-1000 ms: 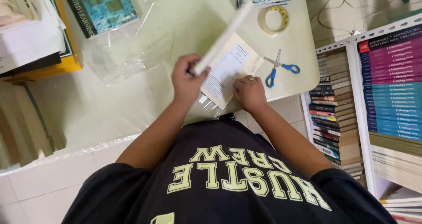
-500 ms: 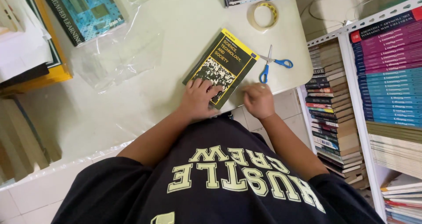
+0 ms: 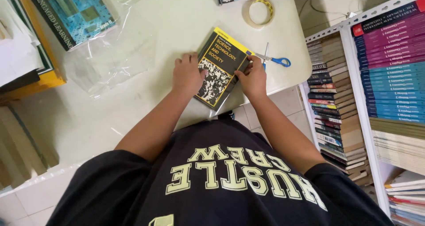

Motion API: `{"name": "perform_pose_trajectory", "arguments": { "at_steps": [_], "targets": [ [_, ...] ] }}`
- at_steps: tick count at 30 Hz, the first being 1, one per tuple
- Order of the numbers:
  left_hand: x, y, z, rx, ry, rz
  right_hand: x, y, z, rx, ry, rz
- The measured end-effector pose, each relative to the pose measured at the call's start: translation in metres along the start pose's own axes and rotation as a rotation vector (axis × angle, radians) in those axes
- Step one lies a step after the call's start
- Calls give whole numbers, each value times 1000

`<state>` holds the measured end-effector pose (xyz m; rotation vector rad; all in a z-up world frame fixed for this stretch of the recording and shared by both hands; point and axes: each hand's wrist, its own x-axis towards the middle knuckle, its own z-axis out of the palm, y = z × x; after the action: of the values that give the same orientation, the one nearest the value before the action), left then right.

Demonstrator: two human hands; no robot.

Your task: Wrapping a library book in protective plastic covering using scissors and tape.

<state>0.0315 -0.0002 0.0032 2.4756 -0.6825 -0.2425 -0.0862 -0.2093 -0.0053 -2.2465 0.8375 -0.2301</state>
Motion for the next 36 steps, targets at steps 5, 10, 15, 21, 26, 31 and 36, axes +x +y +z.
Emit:
{"name": "perform_pose_trajectory", "arguments": {
  "at_steps": [5, 10, 15, 21, 26, 31, 36],
  "targets": [
    [4, 7, -10, -101, -172, -233, 13, -22, -9, 80, -107, 5],
    [24, -13, 10, -471, -146, -486, 20, -28, -13, 3, -191, 6],
    [39, -9, 11, -1049, -226, -383, 30, -12, -6, 53, -224, -75],
    [33, 1, 4, -853, -115, -247, 52, -66, -42, -412, -422, -192],
    [28, 20, -15, -776, -80, -243, 75, -114, -48, -346, -205, -729],
    [31, 20, -12, -731, -94, -267, 107, -147, -38, -318, -206, -1204],
    [37, 9, -2, -573, -45, -235, 131, -144, -24, -433, -315, -1355]
  ]
}}
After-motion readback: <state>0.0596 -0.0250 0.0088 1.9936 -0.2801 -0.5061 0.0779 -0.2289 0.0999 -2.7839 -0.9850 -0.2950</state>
